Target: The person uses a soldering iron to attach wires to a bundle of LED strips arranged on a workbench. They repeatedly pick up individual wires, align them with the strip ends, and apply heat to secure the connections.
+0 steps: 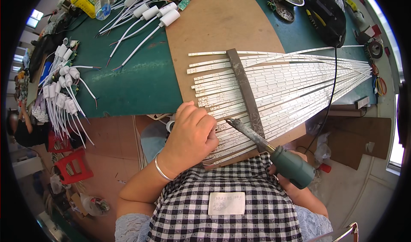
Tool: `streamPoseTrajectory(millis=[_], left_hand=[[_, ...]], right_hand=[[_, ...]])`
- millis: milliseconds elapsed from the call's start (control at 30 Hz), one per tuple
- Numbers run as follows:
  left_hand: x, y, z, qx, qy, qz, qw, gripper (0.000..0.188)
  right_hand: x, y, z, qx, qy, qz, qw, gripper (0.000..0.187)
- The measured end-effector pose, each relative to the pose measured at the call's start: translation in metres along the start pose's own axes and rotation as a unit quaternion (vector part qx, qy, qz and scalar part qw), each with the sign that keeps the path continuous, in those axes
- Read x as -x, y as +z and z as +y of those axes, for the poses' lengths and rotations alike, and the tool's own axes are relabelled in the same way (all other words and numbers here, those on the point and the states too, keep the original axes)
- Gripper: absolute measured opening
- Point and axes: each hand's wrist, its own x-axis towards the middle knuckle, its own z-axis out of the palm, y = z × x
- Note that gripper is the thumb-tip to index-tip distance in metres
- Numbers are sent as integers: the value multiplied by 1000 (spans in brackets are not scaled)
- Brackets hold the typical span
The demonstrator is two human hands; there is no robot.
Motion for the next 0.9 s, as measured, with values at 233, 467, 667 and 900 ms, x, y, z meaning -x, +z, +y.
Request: streamPoseTrajectory(millis=[233, 467, 667, 900], left_hand=[[0, -2, 2, -20, 2, -2, 1000, 17], [1, -4, 6, -36, -1, 0, 999, 18], [2, -5, 10, -47, -9, -12, 999, 18], [5, -4, 9, -26, -15, -9, 999, 19]], right_hand=[[-14, 5, -7, -149, -28, 29, 988, 25], [-14, 10, 1, -148, -24, 57, 987, 21], [-11, 9, 7, -153, -8, 56, 987, 24], [1, 16, 19, -182, 18, 93, 979, 37]])
